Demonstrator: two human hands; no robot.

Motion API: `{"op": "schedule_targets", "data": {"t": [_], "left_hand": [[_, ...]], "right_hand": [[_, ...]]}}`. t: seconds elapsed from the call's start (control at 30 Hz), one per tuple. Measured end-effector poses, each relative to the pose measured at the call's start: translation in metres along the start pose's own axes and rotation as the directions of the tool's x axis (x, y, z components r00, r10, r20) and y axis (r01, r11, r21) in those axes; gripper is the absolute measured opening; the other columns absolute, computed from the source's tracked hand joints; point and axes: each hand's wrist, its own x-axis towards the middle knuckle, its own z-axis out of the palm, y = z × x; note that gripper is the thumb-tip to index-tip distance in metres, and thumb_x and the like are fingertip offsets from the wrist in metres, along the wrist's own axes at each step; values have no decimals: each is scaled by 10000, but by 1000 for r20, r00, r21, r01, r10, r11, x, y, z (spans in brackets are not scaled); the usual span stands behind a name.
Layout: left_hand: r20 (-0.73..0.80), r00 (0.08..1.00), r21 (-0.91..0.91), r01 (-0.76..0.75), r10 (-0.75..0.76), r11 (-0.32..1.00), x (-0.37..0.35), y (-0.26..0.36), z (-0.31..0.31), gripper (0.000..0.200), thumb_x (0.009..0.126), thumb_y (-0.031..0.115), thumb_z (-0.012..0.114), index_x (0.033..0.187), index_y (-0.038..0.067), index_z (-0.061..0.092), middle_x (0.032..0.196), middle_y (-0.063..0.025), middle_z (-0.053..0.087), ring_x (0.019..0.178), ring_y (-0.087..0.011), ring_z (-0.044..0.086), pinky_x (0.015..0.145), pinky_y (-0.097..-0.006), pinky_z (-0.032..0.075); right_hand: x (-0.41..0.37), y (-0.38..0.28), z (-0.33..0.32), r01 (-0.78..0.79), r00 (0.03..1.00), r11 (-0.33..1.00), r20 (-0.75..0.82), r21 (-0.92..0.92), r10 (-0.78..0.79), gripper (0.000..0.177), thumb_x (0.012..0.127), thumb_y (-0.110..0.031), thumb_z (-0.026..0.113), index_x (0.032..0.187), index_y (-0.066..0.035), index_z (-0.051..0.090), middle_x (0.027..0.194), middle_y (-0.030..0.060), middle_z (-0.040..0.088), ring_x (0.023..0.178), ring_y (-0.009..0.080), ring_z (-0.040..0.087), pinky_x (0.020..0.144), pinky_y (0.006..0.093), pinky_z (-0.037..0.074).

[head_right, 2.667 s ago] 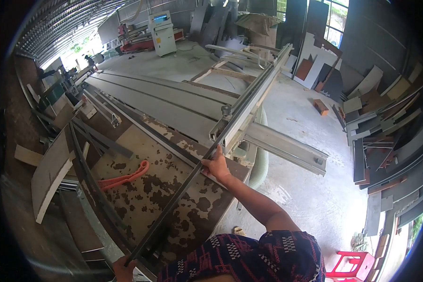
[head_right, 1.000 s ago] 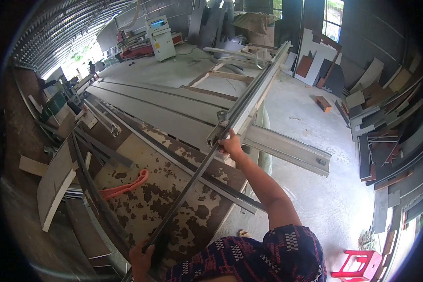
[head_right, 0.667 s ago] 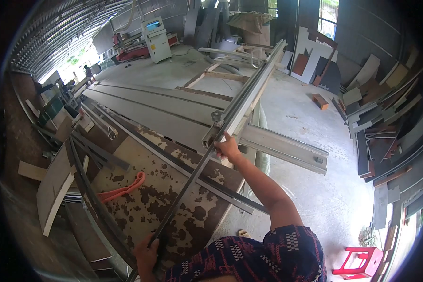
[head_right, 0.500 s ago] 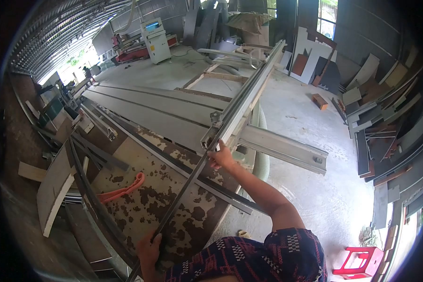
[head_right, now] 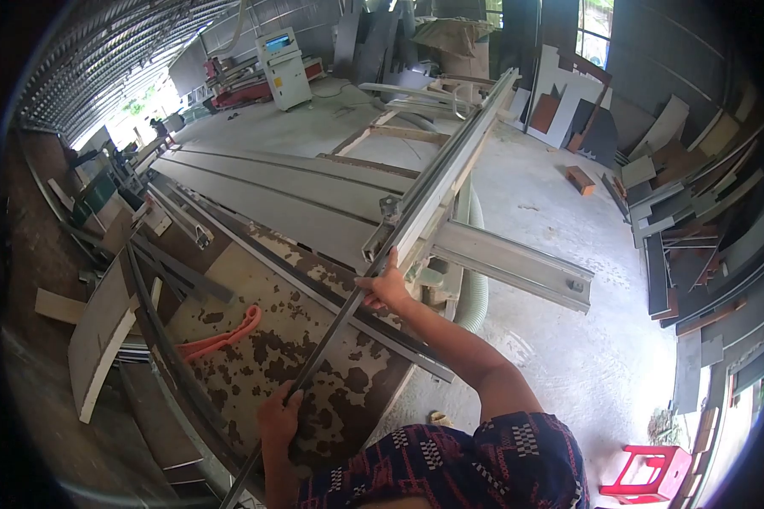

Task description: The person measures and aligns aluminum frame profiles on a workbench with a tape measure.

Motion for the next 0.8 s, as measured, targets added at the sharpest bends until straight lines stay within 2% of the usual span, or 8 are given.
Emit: {"op": "schedule_targets", "data": {"t": [0.07, 0.27, 0.37, 0.47, 0.57, 0.67, 0.7, 0.8], "left_hand": [[27, 999, -60, 24, -22, 998, 4, -10, 5, 310, 835, 276, 605, 1073, 78, 623, 709, -143, 609, 715, -324, 605, 666, -385, 450], [45, 999, 35, -13, 11, 999, 2, -15, 4, 361, 822, 294, 618, 1106, 73, 605, 856, -145, 640, 798, -330, 617, 718, -402, 460], [24, 1000, 91, -23, 21, 996, -10, -16, -3, 434, 791, 326, 649, 1142, 78, 587, 959, -155, 641, 856, -339, 621, 762, -405, 468], [69, 993, 98, 87, -94, 991, -30, -24, -25, 535, 733, 343, 696, 1175, 72, 566, 1012, -164, 636, 896, -345, 620, 800, -407, 467], [9, 986, 92, 163, -165, 982, -61, -53, -41, 590, 674, 335, 731, 1168, 55, 572, 1010, -180, 636, 918, -341, 619, 813, -401, 466], [-12, 957, -17, 288, -289, 957, -91, -66, -58, 577, 639, 304, 744, 1132, 43, 597, 997, -181, 641, 928, -333, 618, 810, -398, 463], [-69, 955, 5, 290, -289, 957, -99, -73, -61, 561, 634, 295, 746, 1115, 40, 606, 979, -182, 642, 921, -333, 618, 804, -394, 463], [-185, 943, 54, 289, -275, 956, -116, -86, -70, 508, 632, 262, 744, 1071, 32, 631, 920, -179, 642, 881, -330, 615, 773, -385, 461]], "right_hand": [[3, 3, 3, 12, 1000, 1000, -12, 24, -11, 1139, 736, -47, 694, 1394, -130, -232, 747, 179, 610, 485, 232, 613, 357, 321, 482], [11, 6, 4, 9, 1000, 996, -20, 86, -8, 1140, 722, 19, 670, 1390, -147, -239, 775, 193, 612, 479, 255, 612, 357, 334, 487], [6, 0, 6, 11, 999, 991, -52, 133, -4, 1084, 711, 86, 625, 1412, -148, -168, 689, 163, 598, 414, 236, 578, 305, 321, 455], [12, 5, 5, 14, 999, 989, -49, 148, -7, 1082, 712, 91, 623, 1414, -152, -163, 678, 163, 598, 410, 237, 577, 297, 318, 446], [8, 0, 6, -5, 998, 991, -56, 134, 13, 1070, 715, 92, 619, 1415, -148, -154, 662, 163, 595, 412, 239, 581, 293, 311, 439], [10, -2, 2, -23, 1000, 992, -1, 125, 24, 1123, 716, 69, 635, 1394, -146, -234, 727, 180, 609, 420, 239, 577, 318, 324, 453], [7, -3, 2, -20, 1000, 994, -12, 103, 21, 1115, 720, 67, 631, 1393, -140, -233, 718, 182, 610, 422, 241, 581, 318, 324, 454], [9, -2, 3, 29, 998, 996, -65, 79, -23, 1038, 724, 72, 627, 1422, -116, -119, 639, 160, 595, 415, 238, 583, 302, 306, 444]]}}
